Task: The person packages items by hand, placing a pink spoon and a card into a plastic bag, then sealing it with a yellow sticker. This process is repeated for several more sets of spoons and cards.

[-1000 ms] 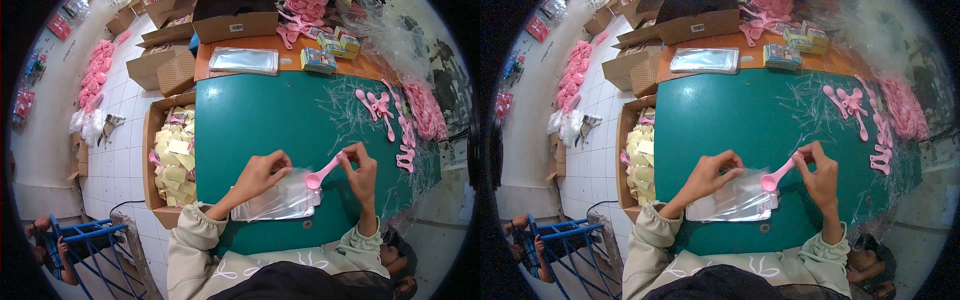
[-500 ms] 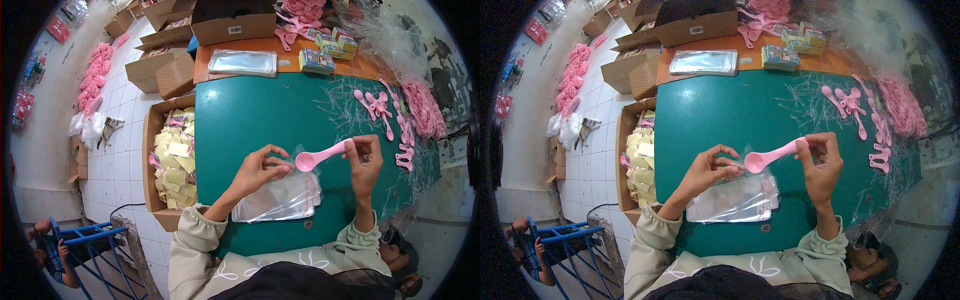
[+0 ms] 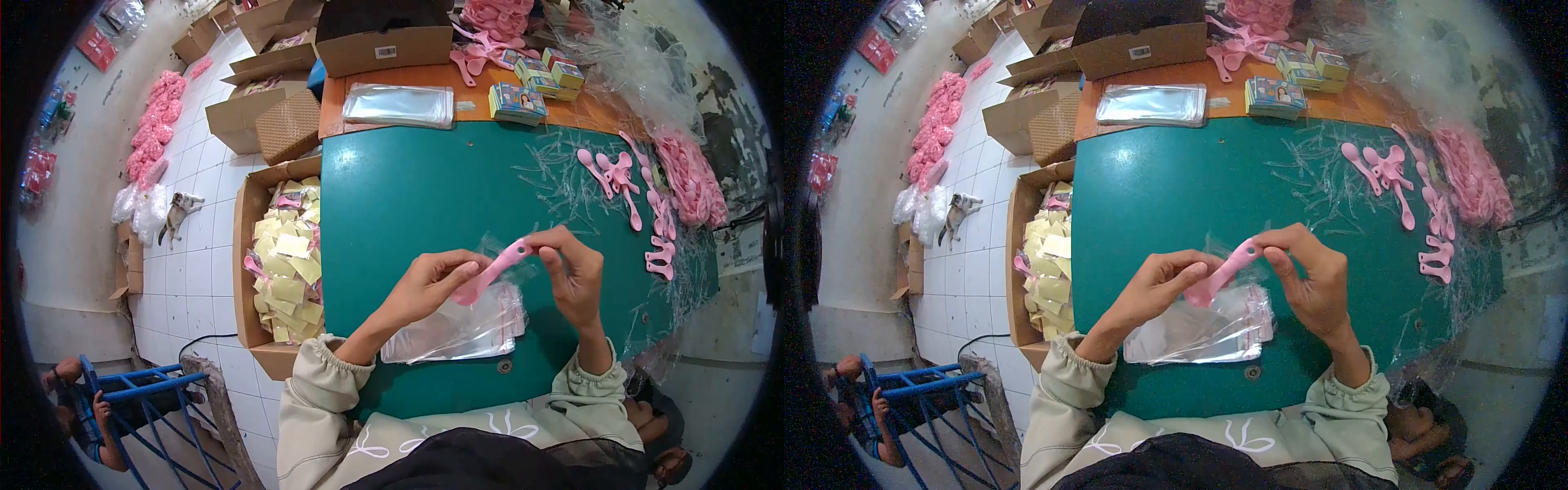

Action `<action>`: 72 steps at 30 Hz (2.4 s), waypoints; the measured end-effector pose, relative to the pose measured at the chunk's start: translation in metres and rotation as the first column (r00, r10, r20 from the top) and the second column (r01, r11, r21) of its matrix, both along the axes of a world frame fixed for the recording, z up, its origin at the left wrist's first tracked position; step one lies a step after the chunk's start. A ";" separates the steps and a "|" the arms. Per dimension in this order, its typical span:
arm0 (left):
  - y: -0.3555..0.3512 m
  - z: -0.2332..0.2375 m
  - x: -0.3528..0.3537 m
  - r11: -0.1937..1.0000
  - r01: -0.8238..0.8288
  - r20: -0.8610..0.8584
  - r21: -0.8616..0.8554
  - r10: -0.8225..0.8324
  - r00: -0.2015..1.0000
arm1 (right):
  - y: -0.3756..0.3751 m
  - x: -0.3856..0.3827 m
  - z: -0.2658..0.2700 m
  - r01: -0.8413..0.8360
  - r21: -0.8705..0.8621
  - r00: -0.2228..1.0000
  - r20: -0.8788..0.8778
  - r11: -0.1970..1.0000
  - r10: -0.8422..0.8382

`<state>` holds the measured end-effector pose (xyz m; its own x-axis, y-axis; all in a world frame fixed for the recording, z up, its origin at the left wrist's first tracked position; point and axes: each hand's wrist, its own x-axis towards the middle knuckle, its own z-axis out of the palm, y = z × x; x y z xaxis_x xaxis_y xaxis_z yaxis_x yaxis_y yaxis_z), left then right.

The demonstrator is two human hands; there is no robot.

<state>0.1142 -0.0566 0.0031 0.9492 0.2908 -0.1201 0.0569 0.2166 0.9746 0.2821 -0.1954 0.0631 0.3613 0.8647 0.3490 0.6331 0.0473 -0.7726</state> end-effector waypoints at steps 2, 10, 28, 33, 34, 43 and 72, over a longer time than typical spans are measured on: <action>-0.001 0.000 0.000 0.999 -0.035 0.056 -0.029 0.036 0.998 | 0.002 0.001 0.003 -0.043 0.026 0.999 0.013 0.999 0.043; 0.009 0.022 -0.012 0.988 -0.148 0.314 -0.048 0.156 0.937 | -0.008 0.135 0.025 -0.450 -0.062 0.819 -0.426 0.891 0.384; 0.031 0.040 -0.044 0.938 -0.345 0.283 0.044 0.320 0.904 | 0.179 0.250 -0.073 0.554 -0.347 0.814 0.418 0.757 -0.404; 0.034 0.042 -0.038 0.947 -0.298 0.112 -0.121 0.311 0.944 | 0.179 0.232 -0.069 0.664 -0.109 0.655 0.561 0.740 -0.506; 0.035 0.041 -0.035 0.948 -0.288 0.088 -0.132 0.301 0.950 | 0.181 0.242 -0.072 0.658 -0.124 0.671 0.546 0.743 -0.502; 0.041 0.032 -0.027 0.976 -0.208 -0.014 -0.071 0.207 0.978 | 0.123 0.146 -0.005 0.090 -0.054 0.996 0.022 0.994 -0.089; 0.047 0.020 -0.032 0.901 0.032 -0.078 0.433 0.002 0.997 | 0.048 0.033 -0.004 -0.344 -0.423 0.933 -0.258 0.838 0.253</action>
